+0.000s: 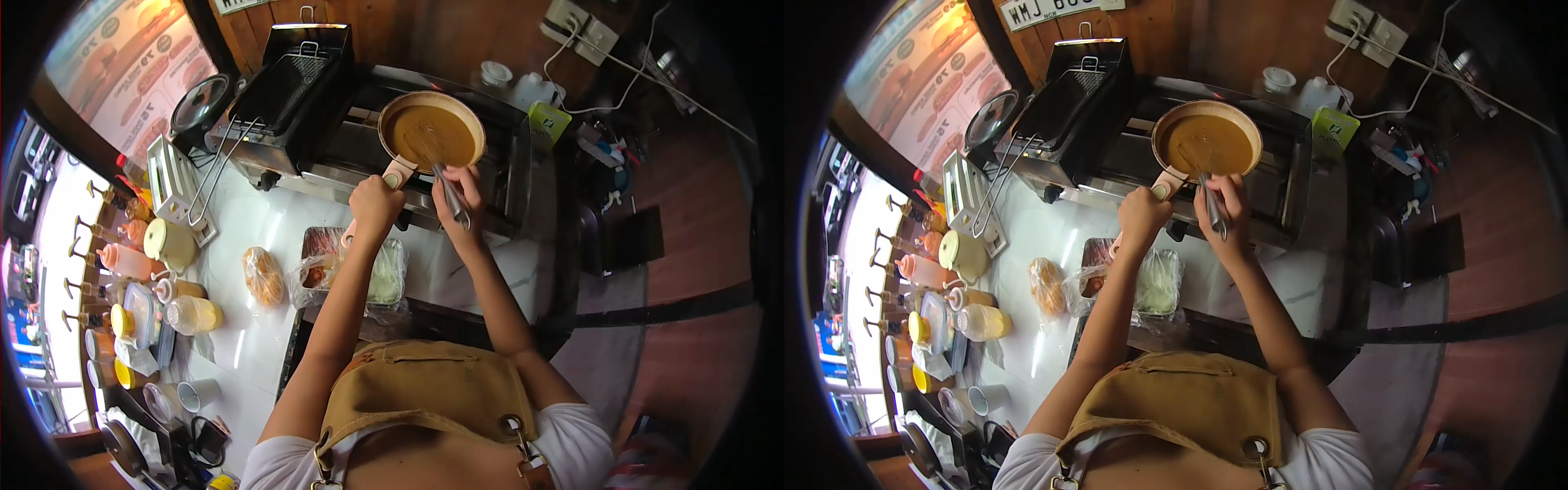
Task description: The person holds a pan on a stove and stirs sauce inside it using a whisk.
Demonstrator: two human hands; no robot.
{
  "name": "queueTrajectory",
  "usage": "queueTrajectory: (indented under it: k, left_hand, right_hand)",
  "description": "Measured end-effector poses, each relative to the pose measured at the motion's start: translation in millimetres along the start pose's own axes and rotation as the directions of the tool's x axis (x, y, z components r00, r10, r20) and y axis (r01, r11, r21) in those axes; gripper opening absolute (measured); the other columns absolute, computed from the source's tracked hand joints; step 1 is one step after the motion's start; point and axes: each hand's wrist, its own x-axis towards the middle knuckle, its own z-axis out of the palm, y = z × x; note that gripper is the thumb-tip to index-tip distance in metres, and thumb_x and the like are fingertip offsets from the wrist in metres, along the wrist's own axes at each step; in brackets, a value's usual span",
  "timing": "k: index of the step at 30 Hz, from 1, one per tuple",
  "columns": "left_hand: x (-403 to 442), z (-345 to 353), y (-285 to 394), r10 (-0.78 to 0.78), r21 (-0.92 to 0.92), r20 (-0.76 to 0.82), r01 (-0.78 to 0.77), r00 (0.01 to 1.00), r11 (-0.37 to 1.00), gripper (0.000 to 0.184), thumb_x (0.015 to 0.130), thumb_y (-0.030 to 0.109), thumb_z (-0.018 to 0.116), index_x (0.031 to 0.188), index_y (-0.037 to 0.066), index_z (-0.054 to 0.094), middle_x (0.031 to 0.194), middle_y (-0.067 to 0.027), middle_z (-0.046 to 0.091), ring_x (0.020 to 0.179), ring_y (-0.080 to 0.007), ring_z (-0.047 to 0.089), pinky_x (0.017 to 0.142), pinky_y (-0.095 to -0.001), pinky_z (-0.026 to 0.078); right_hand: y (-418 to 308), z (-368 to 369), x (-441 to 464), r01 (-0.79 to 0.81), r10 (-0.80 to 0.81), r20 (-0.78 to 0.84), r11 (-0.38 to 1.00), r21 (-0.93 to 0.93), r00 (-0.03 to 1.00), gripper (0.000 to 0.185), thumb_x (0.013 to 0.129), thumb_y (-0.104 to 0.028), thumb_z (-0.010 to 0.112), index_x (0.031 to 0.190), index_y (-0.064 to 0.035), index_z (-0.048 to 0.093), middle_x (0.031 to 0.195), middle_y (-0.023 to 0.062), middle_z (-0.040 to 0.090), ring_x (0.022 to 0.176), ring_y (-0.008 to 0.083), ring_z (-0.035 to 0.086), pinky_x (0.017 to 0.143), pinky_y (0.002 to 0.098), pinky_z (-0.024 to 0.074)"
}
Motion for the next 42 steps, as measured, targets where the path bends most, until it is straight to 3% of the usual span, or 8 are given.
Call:
queueTrajectory:
  k: [6,9,18,22,25,29,33,42]
  left_hand:
    - [-2,-7,4,0.004,0.01,0.005,-0.004,1.0,1.0,0.021,0.058,0.016,0.055,0.065,-0.003,0.059,0.07,-0.0214,0.059,0.07,-0.0364,0.058,0.065,-0.0417,0.046]
    - [-1,-3,2,0.014,0.016,-0.006,-0.014,1.0,1.0,0.021,0.059,0.016,0.054,0.064,-0.004,0.059,0.069,-0.0217,0.059,0.069,-0.0369,0.058,0.064,-0.0422,0.046]
    - [-1,-3,-1,0.061,0.015,-0.036,-0.061,0.997,0.998,0.02,0.059,0.015,0.052,0.065,-0.003,0.059,0.068,-0.0214,0.059,0.066,-0.0375,0.058,0.063,-0.0426,0.046]
    - [-1,0,1,0.043,0.021,-0.024,-0.043,0.999,0.999,0.02,0.059,0.015,0.052,0.065,-0.003,0.059,0.068,-0.0217,0.059,0.067,-0.0374,0.058,0.063,-0.0424,0.046]
    - [0,-4,3,0.004,0.018,-0.012,-0.004,1.0,1.0,0.02,0.059,0.015,0.053,0.065,-0.003,0.059,0.069,-0.022,0.059,0.068,-0.037,0.058,0.064,-0.0421,0.046]
    - [2,-4,0,0.01,0.024,0.0,-0.01,1.0,1.0,0.02,0.058,0.015,0.053,0.065,-0.003,0.06,0.07,-0.0221,0.059,0.069,-0.0365,0.058,0.064,-0.0415,0.046]
    - [1,-1,1,0.004,0.016,0.01,-0.004,1.0,1.0,0.021,0.058,0.015,0.053,0.067,-0.003,0.06,0.071,-0.0221,0.059,0.069,-0.0365,0.058,0.065,-0.0414,0.046]
    - [4,2,-5,0.021,0.011,0.004,-0.021,1.0,1.0,0.025,0.059,0.02,0.055,0.068,-0.003,0.06,0.07,-0.0242,0.058,0.071,-0.0385,0.057,0.065,-0.0435,0.045]
  right_hand:
    - [2,-5,19,-0.08,0.075,-0.09,0.996,-0.045,0.993,0.016,0.069,0.006,0.057,0.076,-0.0009,0.045,0.076,0.0096,0.046,0.067,0.0167,0.05,0.058,0.0248,0.0406]
    - [-16,-12,18,-0.055,0.06,-0.048,0.993,0.105,0.997,0.015,0.069,0.006,0.057,0.075,-0.0007,0.045,0.074,0.0097,0.047,0.066,0.0175,0.051,0.058,0.0248,0.041]
    - [-7,-4,22,0.015,-0.027,-0.081,0.99,-0.143,0.996,0.016,0.066,0.005,0.057,0.074,-0.0002,0.044,0.069,0.0114,0.044,0.059,0.0229,0.049,0.053,0.0287,0.0402]
    - [-2,8,20,0.039,-0.041,0.023,0.996,0.075,0.999,0.014,0.066,0.005,0.056,0.071,-0.0007,0.044,0.067,0.0113,0.043,0.058,0.0241,0.048,0.052,0.0293,0.0392]
    - [15,11,32,0.109,-0.114,-0.076,0.992,-0.068,0.991,0.014,0.066,0.005,0.056,0.071,-0.0005,0.044,0.067,0.0111,0.043,0.058,0.0235,0.048,0.051,0.0291,0.0381]
    - [-1,-2,29,-0.092,0.089,-0.124,0.995,-0.023,0.988,0.014,0.065,0.006,0.055,0.07,-0.0006,0.044,0.066,0.0113,0.043,0.06,0.0228,0.049,0.053,0.0281,0.0395]
    - [-10,3,16,0.029,-0.026,-0.038,0.997,0.077,0.999,0.014,0.064,0.005,0.056,0.069,-0.0004,0.044,0.068,0.0112,0.044,0.061,0.0238,0.049,0.054,0.0295,0.0403]
    - [3,-3,32,-0.055,0.053,-0.125,0.998,-0.01,0.991,0.015,0.065,0.005,0.055,0.069,-0.0007,0.042,0.068,0.0107,0.042,0.059,0.0208,0.047,0.051,0.028,0.0378]
